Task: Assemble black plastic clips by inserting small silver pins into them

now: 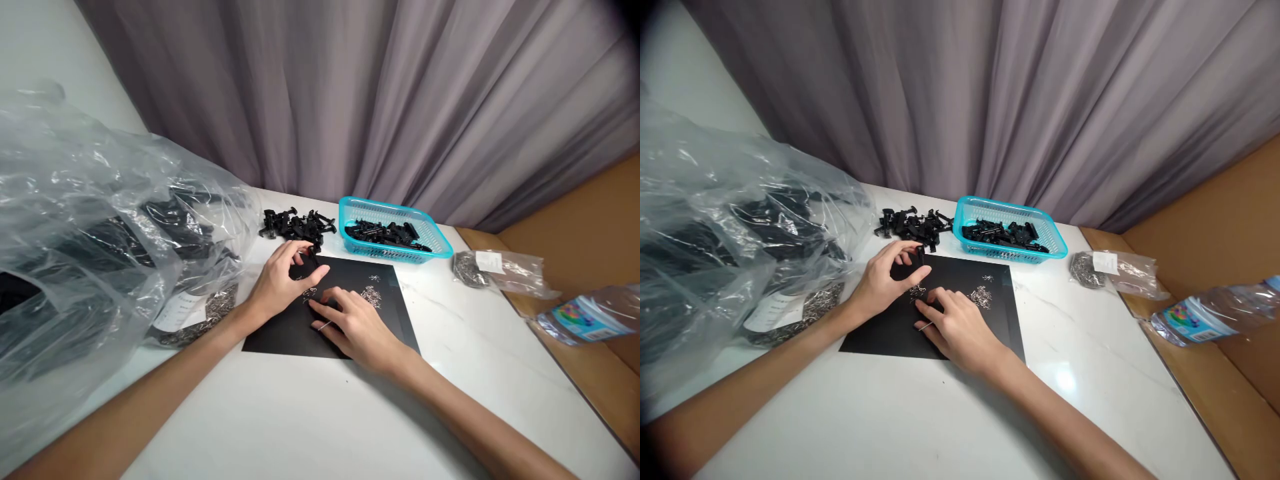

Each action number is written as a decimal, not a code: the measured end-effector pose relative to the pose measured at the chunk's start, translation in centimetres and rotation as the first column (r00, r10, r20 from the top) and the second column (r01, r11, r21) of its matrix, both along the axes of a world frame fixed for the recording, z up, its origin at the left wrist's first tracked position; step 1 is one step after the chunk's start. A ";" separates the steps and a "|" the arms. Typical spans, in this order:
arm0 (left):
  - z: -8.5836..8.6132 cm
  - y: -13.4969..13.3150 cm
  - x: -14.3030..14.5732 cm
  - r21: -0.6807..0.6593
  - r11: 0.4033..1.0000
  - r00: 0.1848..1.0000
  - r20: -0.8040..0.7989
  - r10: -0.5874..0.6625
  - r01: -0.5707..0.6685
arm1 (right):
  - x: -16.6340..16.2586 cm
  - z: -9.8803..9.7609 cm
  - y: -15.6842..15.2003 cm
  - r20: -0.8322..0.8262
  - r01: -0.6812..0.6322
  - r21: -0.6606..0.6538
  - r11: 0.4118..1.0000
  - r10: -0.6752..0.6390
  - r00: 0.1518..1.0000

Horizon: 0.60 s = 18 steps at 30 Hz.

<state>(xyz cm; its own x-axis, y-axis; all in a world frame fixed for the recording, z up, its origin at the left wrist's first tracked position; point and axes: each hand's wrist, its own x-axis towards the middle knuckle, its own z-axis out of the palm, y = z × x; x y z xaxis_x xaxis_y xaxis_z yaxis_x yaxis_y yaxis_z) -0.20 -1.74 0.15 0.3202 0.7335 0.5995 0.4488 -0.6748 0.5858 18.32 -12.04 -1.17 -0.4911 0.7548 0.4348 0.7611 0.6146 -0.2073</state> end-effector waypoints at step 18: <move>0.4 -0.4 -0.3 0.104 0.919 0.891 -0.309 -0.334 0.380 | 4.0 1.2 -1.4 -0.468 0.100 -0.412 0.905 -0.305 0.829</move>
